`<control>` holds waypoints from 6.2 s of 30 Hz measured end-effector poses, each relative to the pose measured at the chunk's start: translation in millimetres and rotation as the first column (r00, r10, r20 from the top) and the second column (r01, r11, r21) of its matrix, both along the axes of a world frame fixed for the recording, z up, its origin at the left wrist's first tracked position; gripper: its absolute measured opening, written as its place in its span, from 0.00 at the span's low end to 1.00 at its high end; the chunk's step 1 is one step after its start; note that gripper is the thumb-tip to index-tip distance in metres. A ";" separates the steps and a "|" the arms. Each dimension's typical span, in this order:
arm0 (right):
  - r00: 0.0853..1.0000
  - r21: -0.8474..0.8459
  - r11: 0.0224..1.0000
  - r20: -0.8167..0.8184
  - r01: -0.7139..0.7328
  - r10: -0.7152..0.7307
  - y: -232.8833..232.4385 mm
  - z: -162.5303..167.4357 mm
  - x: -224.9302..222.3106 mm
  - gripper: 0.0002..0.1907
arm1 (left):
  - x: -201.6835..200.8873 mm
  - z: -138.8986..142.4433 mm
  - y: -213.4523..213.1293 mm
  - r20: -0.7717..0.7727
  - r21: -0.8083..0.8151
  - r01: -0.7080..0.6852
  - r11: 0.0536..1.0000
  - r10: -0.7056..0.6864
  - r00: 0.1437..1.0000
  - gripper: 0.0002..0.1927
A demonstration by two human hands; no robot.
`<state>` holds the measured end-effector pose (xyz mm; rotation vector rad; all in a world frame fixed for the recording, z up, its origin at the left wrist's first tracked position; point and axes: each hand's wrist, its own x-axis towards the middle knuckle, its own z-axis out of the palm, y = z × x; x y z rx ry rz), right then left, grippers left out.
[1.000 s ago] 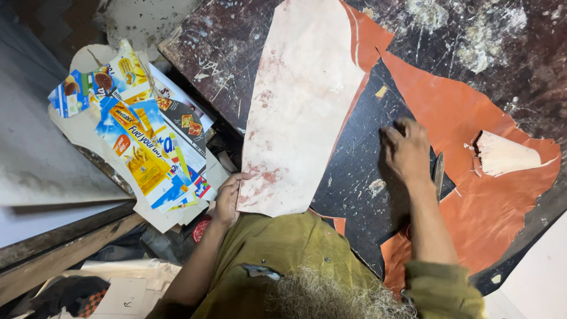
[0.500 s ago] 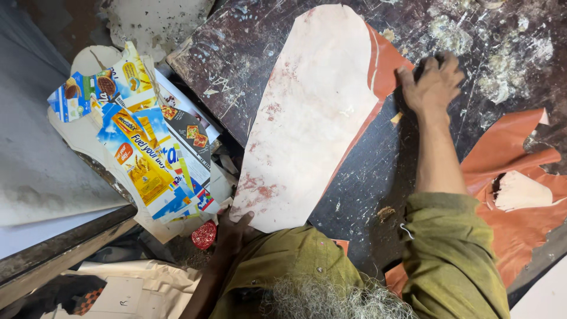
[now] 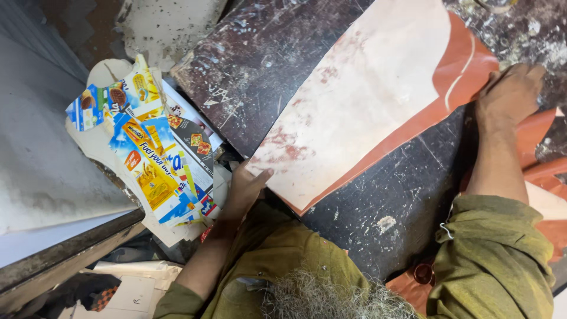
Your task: The person places a printed paper pattern onto a large sheet of orange material and uses scissors to cut along the marked lines. After cutting the first piece, they reposition the pattern and cut a second piece from the same material.
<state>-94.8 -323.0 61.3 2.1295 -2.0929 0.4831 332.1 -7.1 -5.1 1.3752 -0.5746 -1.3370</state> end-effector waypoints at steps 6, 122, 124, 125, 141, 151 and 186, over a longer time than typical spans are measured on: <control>0.969 0.015 0.969 -0.008 -0.248 0.248 55.7 -13.1 -11.3 0.19 | -15.5 1.4 -33.8 0.120 0.229 0.043 0.972 -0.072 0.990 0.22; 0.806 0.161 0.868 0.321 0.470 -0.496 343.0 -25.1 -44.8 0.08 | -68.9 39.3 -156.2 0.975 -0.073 0.774 0.629 -0.119 0.189 0.28; 0.792 0.319 0.810 0.223 0.492 -0.568 369.9 -22.6 -45.7 0.11 | -106.4 37.1 -185.7 0.984 -0.103 0.841 0.530 -0.066 0.162 0.33; 0.801 0.365 0.802 0.201 0.473 -0.564 380.4 -22.0 -45.7 0.14 | -123.5 36.0 -197.0 0.986 -0.064 0.852 0.520 -0.096 0.133 0.35; 0.637 0.912 0.377 0.196 0.161 -0.745 389.7 -28.3 -86.8 0.13 | -204.8 3.2 -251.6 0.977 0.202 0.823 0.531 -0.170 -0.130 0.37; -0.172 0.569 0.672 0.689 -0.473 -0.704 338.4 -80.8 -117.5 0.18 | -204.9 13.6 -254.8 0.969 0.230 0.819 0.526 -0.205 -0.141 0.39; -0.117 0.502 0.669 0.746 -0.548 -0.655 289.6 -69.1 -119.5 0.26 | -229.8 5.4 -300.2 0.995 0.093 0.850 0.519 -0.084 -0.058 0.41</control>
